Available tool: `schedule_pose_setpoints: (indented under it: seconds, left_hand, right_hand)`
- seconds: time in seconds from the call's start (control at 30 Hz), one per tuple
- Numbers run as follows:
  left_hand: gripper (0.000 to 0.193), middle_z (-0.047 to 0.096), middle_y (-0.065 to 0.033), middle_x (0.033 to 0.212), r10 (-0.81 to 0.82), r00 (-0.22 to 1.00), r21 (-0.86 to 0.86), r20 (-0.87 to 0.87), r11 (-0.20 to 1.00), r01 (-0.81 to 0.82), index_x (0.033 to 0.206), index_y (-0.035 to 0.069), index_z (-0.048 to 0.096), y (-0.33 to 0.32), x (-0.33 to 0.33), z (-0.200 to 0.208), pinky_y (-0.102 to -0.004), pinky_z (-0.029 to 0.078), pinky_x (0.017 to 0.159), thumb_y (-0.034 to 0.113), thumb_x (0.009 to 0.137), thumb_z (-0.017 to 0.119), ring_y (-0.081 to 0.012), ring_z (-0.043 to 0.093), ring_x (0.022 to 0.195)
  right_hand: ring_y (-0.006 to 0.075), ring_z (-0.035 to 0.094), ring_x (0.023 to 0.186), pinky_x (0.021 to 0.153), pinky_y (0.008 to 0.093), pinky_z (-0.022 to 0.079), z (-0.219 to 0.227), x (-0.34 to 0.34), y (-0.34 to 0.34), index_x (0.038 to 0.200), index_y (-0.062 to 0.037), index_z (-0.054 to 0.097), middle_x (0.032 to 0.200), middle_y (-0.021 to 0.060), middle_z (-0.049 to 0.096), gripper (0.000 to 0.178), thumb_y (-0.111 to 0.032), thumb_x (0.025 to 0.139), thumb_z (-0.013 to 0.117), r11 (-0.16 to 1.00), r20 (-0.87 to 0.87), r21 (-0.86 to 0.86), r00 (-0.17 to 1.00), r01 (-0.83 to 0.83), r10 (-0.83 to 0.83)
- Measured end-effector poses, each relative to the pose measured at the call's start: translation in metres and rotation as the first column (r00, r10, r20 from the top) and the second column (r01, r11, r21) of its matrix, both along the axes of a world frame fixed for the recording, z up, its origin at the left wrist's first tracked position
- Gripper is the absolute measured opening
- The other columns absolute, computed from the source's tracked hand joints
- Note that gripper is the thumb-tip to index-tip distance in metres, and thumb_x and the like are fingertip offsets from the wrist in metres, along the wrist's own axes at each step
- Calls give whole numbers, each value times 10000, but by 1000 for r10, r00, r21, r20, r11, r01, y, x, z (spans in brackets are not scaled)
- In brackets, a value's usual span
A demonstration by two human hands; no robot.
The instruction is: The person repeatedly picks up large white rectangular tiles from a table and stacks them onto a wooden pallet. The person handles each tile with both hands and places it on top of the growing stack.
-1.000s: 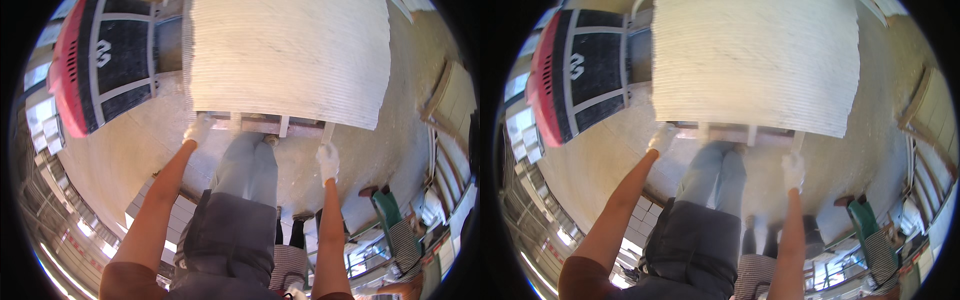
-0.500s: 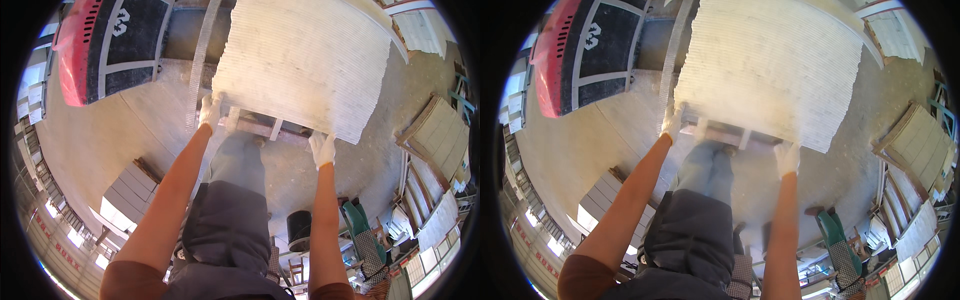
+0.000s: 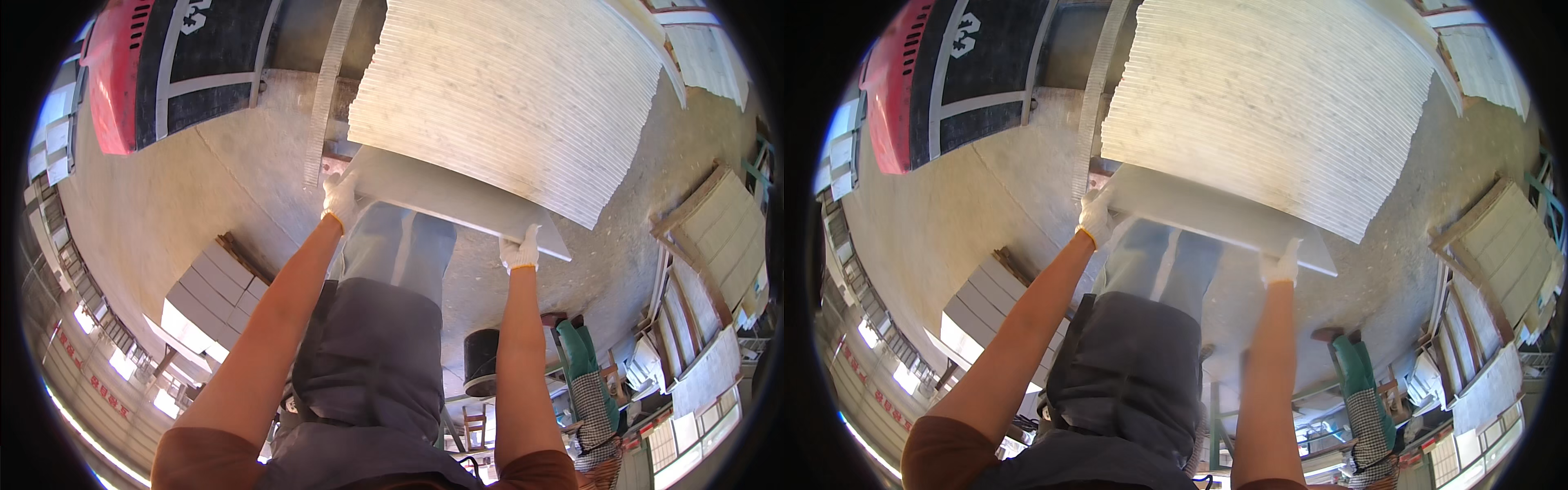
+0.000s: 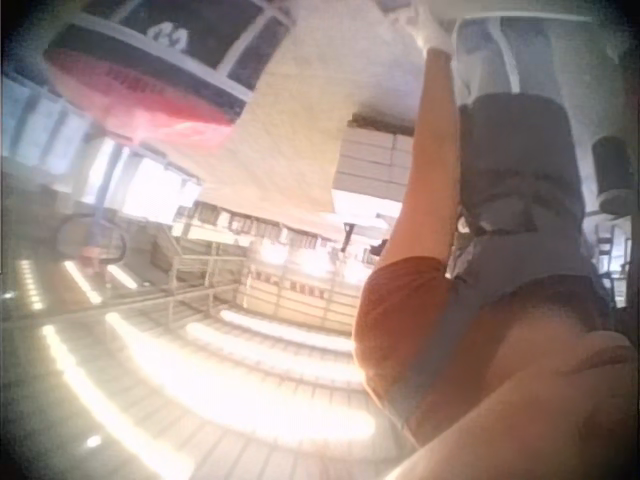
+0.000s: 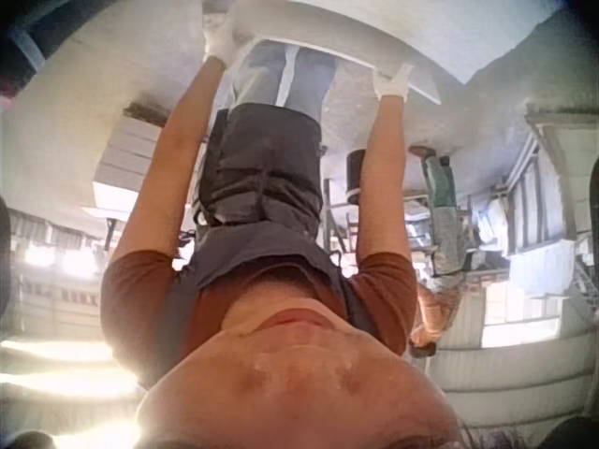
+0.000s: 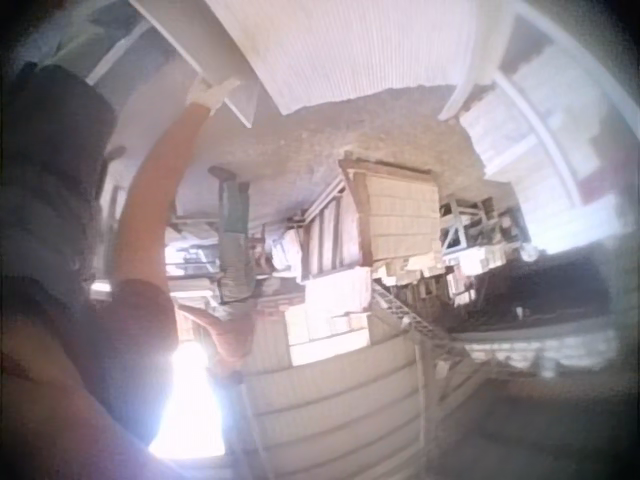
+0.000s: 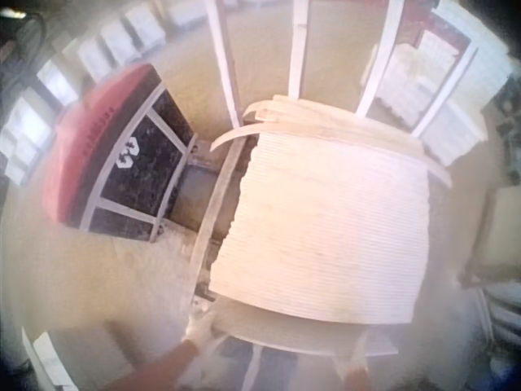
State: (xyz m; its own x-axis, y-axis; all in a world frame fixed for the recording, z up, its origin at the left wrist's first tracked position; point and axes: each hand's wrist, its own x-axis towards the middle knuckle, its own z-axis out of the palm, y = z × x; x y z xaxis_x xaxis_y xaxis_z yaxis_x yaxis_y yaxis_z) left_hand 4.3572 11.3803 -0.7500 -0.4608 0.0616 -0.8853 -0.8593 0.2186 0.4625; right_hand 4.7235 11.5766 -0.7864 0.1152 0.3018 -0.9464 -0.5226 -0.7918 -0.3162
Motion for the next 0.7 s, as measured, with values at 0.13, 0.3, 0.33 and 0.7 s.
schedule_pose_setpoints:
  seconds: [0.13, 0.3, 0.33, 0.7]
  left_hand:
    - [535, 603, -204, 1228, 7, 999, 158, 46, 987, -14, 1356, -34, 413, -23, 8, -16, -503, 637, 844, 24, 882, 653, -352, 683, 1030]
    - [319, 690, -127, 1139, -34, 999, 48, -17, 998, 35, 1232, -30, 611, -18, 5, -22, -426, 627, 848, 47, 924, 649, -229, 693, 1008]
    - [322, 689, -129, 1146, -35, 999, 39, -16, 999, 36, 1233, -33, 610, -14, 4, -22, -422, 626, 852, 49, 924, 647, -230, 694, 1008]
    - [332, 677, -163, 1151, -87, 995, -1, -47, 996, 87, 1239, -52, 598, 27, -8, -8, -419, 623, 881, 151, 976, 597, -266, 691, 1009]
  right_hand:
    - [307, 649, 1172, 1005, 500, 561, -9, 23, -16, 1247, -33, 625, 1268, 119, 685, 240, -144, 1036, 594, 996, 87, -62, 995, 56, -51]
    - [308, 654, 1170, 995, 495, 578, -17, 30, -9, 1237, -26, 628, 1244, 145, 690, 224, -101, 1028, 596, 995, 12, -14, 995, 98, -98]
    - [307, 653, 1171, 997, 499, 578, -19, 31, -6, 1234, -23, 628, 1247, 150, 687, 221, -95, 1028, 593, 993, -56, -36, 992, 115, -117]
    - [283, 607, 1186, 1012, 458, 552, -8, 34, 28, 1273, 15, 576, 1279, 145, 641, 364, -274, 1053, 589, 999, -197, -9, 980, -34, 32]
